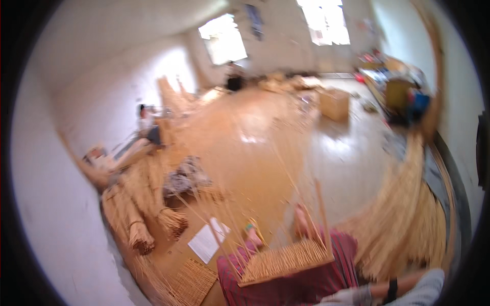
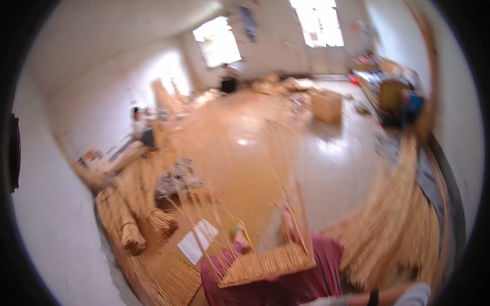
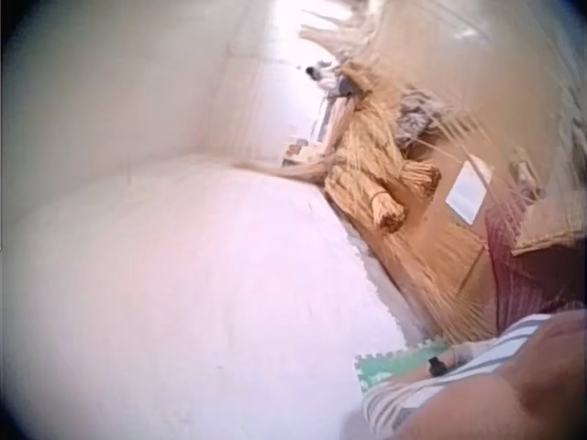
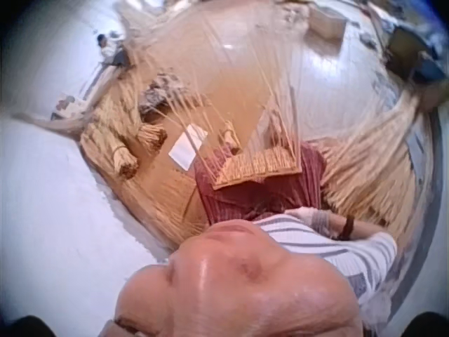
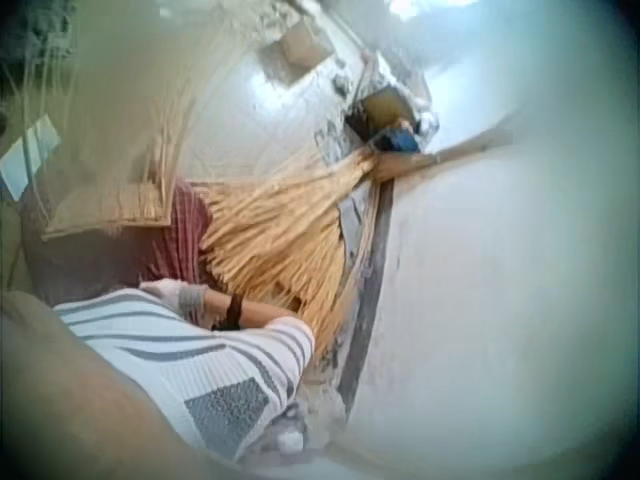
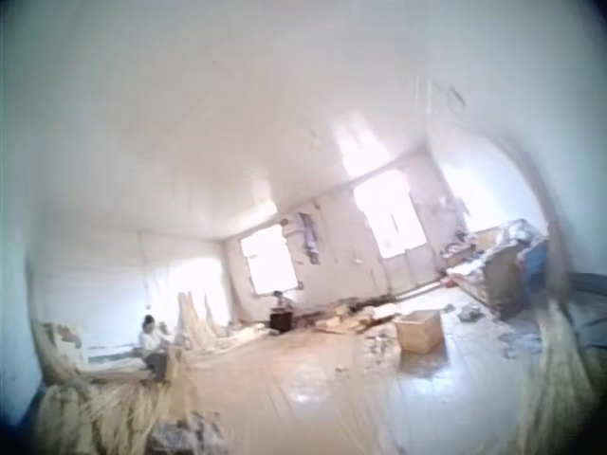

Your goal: Weaving a wicker basket using straw/reeds, a mallet, and shears.

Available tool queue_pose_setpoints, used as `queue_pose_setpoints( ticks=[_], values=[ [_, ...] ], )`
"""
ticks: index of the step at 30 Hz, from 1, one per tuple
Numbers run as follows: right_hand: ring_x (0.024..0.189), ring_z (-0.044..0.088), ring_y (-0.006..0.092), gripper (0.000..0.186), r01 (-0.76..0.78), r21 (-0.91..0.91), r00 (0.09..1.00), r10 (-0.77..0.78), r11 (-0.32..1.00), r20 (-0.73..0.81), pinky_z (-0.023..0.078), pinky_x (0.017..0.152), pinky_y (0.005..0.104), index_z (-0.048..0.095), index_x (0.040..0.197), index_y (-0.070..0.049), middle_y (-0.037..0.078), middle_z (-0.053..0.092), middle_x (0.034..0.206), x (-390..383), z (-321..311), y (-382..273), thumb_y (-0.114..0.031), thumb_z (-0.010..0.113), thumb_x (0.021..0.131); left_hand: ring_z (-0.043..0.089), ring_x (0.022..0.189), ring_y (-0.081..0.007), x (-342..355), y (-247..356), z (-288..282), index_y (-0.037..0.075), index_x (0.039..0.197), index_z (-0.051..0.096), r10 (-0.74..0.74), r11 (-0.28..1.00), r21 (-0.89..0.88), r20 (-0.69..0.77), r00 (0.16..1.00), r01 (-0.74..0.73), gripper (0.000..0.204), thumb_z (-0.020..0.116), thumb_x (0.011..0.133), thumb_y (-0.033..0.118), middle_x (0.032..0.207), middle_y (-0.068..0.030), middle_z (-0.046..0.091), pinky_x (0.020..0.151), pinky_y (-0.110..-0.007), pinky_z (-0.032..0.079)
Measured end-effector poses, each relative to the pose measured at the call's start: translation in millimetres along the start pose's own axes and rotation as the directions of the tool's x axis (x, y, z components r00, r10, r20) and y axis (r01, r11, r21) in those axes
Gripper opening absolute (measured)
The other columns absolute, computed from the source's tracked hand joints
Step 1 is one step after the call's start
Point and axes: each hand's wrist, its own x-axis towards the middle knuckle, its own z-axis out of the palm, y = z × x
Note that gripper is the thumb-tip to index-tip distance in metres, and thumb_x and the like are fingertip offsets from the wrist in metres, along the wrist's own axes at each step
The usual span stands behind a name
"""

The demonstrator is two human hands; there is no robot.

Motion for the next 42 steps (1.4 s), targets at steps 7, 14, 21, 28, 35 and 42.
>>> queue_pose_setpoints(
  ticks=[7,14,21,28,35,42],
  values=[
    [0.118,0.066,0.0234,0.049,-0.197,0.153,0.976,0.208,0.968,-0.064,0.050,0.101,0.0367,0.057,0.140,-0.004,0.014,0.068,0.130,-21,3,-49,-0.031,0.062,0.099,0.057,0.115,-0.0140,23,-4,-6,0.005,0.138,0.055,0.136,0.986,0.107,-0.057,0.989,-0.129,0.047,0.070,0.096,0.018,0.129,-0.0027,0.061,0.104,-0.033,0.045],
    [0.118,0.066,0.0219,0.049,-0.184,0.112,0.983,0.181,0.976,0.038,0.051,0.100,0.0362,0.057,0.140,-0.003,0.014,0.069,0.130,-39,-18,-58,-0.030,0.062,0.099,0.053,0.123,-0.0113,35,-27,-7,0.004,0.146,0.050,0.154,0.984,0.081,0.034,0.987,-0.157,0.055,0.071,0.098,0.020,0.137,-0.0006,0.058,0.111,-0.032,0.041],
    [0.105,0.066,0.0139,0.033,-0.249,0.433,0.968,0.221,0.866,0.114,0.053,0.096,0.0311,0.062,0.122,-0.006,0.006,0.071,0.111,-44,-4,-41,-0.020,0.073,0.094,0.052,0.128,-0.0129,33,22,2,0.005,0.154,0.041,-0.109,0.981,-0.058,0.614,0.782,0.183,0.065,0.065,0.094,0.003,0.143,-0.0033,0.059,0.112,-0.029,0.040],
    [0.088,0.069,0.0298,0.009,0.162,-0.189,0.912,-0.220,0.969,-0.345,0.056,0.075,0.0408,0.064,0.101,-0.013,0.010,0.068,0.091,28,-60,-28,-0.020,0.063,0.096,0.068,0.094,-0.0184,95,61,-27,0.001,0.120,0.059,-0.507,0.662,0.713,0.652,0.563,-0.229,0.026,0.066,0.095,0.007,0.100,-0.0075,0.069,0.087,-0.034,0.055],
    [0.088,0.070,0.0170,0.016,0.478,0.296,0.343,0.135,0.827,-0.930,0.056,0.083,0.0346,0.066,0.107,-0.005,0.009,0.071,0.095,19,-42,95,-0.019,0.063,0.100,0.064,0.101,-0.0315,195,76,46,-0.001,0.137,0.050,-0.075,0.946,-0.290,0.235,0.969,0.143,0.070,0.060,0.098,0.055,0.105,-0.0154,0.065,0.086,-0.048,0.057],
    [0.092,0.071,0.0204,0.031,0.004,0.659,0.176,0.648,0.752,-0.741,0.055,0.085,0.0365,0.066,0.114,-0.004,0.011,0.072,0.094,9,80,250,-0.031,0.057,0.101,0.059,0.125,-0.0367,270,63,55,0.000,0.147,0.046,-0.113,0.624,-0.781,-0.127,0.985,-0.029,0.073,0.057,0.099,0.054,0.140,-0.0204,0.058,0.109,-0.049,0.052]
  ],
)
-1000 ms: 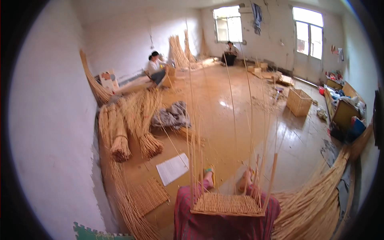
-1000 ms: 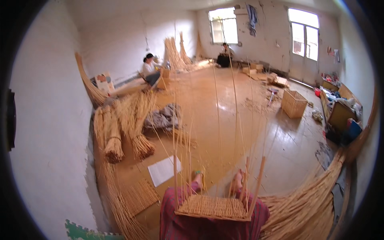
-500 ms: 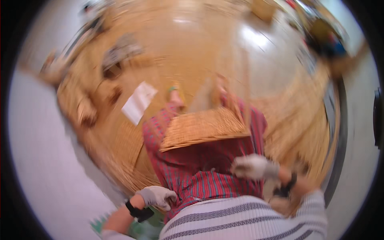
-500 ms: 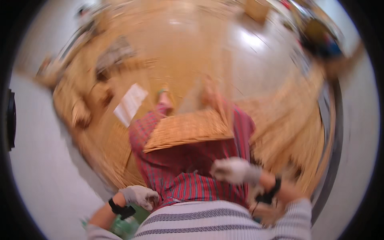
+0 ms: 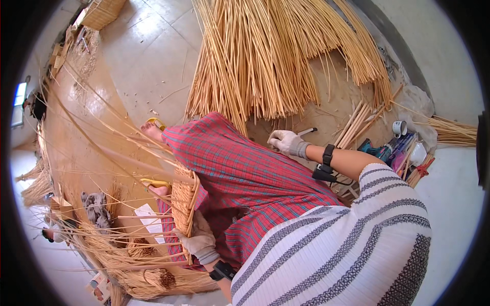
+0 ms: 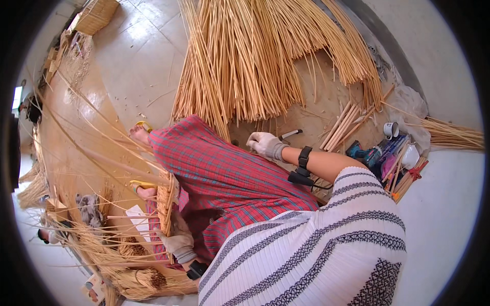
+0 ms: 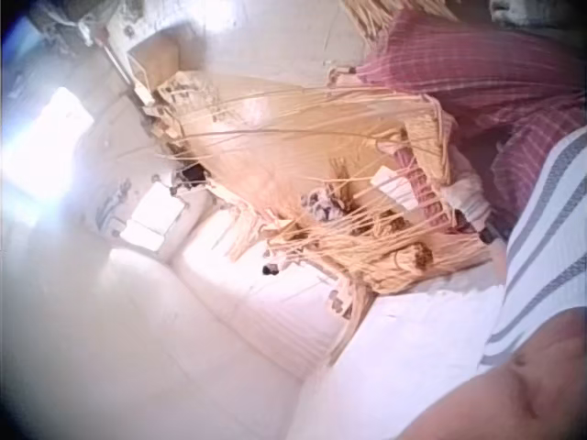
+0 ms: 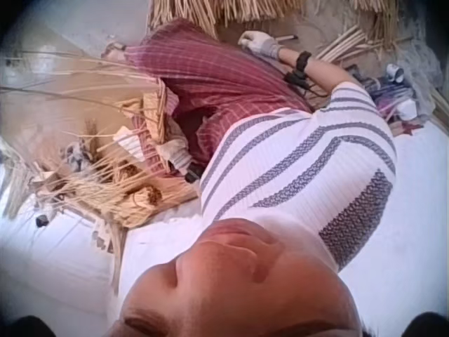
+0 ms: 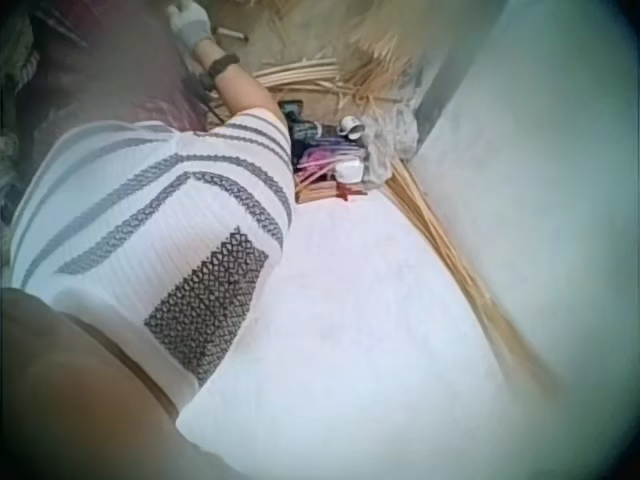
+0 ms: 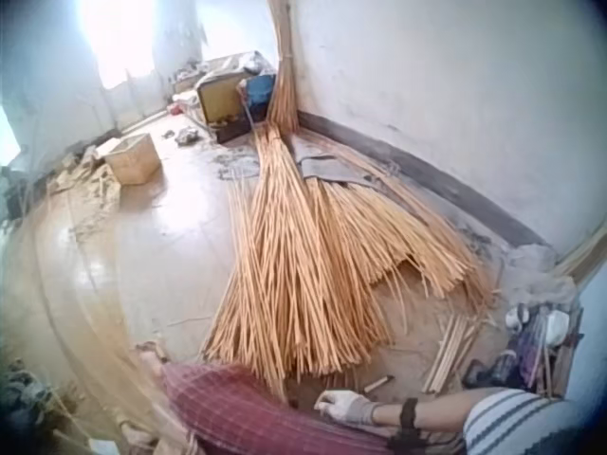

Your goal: Weaving a wicker basket using straw/reeds, a mallet, and shears.

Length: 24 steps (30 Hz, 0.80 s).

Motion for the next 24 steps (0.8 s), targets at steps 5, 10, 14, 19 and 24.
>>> queue_pose_setpoints(
  ticks=[5,10,14,19,24],
  values=[
    [0.108,0.068,0.0256,0.051,0.137,0.334,0.978,-0.180,0.933,0.104,0.052,0.097,0.0379,0.066,0.120,-0.006,0.017,0.070,0.114,12,-1,-138,-0.052,0.055,0.100,0.053,0.135,-0.0350,10,21,-47,-0.008,0.146,0.046,0.056,0.984,-0.175,0.107,0.993,-0.037,0.060,0.055,0.104,0.035,0.148,-0.0229,0.052,0.116,-0.045,0.045],
    [0.089,0.064,0.0341,0.023,0.685,-0.175,0.705,-0.704,0.708,-0.090,0.052,0.082,0.0439,0.061,0.096,-0.009,0.012,0.063,0.090,15,23,-201,-0.030,0.068,0.094,0.047,0.141,-0.0325,1,30,-37,-0.009,0.148,0.041,0.045,0.981,-0.193,0.196,0.980,-0.006,0.059,0.053,0.104,0.028,0.151,-0.0237,0.048,0.121,-0.041,0.039],
    [0.084,0.063,0.0329,0.019,0.656,-0.163,0.619,-0.649,0.737,-0.442,0.051,0.076,0.0425,0.062,0.090,-0.009,0.012,0.061,0.084,9,-32,-178,-0.026,0.068,0.095,0.045,0.142,-0.0326,-2,24,-27,-0.009,0.150,0.039,0.092,0.971,-0.225,0.022,0.996,-0.084,0.061,0.053,0.104,0.029,0.153,-0.0229,0.046,0.123,-0.041,0.036],
    [0.088,0.066,0.0327,0.014,0.382,0.092,0.906,-0.353,0.920,-0.232,0.052,0.080,0.0448,0.064,0.094,-0.010,0.012,0.065,0.086,1,-74,-131,-0.024,0.065,0.095,0.050,0.138,-0.0340,2,10,-30,-0.008,0.148,0.042,0.111,0.989,-0.110,0.099,0.989,-0.100,0.056,0.052,0.104,0.025,0.150,-0.0233,0.050,0.119,-0.043,0.042],
    [0.100,0.064,0.0346,0.017,0.164,-0.312,0.921,-0.258,0.936,-0.291,0.051,0.090,0.0459,0.066,0.107,-0.014,0.012,0.068,0.101,15,-76,-32,-0.025,0.059,0.098,0.057,0.131,-0.0330,3,-14,-22,-0.008,0.142,0.050,0.308,0.951,0.023,-0.015,0.951,-0.308,0.049,0.053,0.103,0.022,0.144,-0.0229,0.056,0.115,-0.040,0.047]
  ],
)
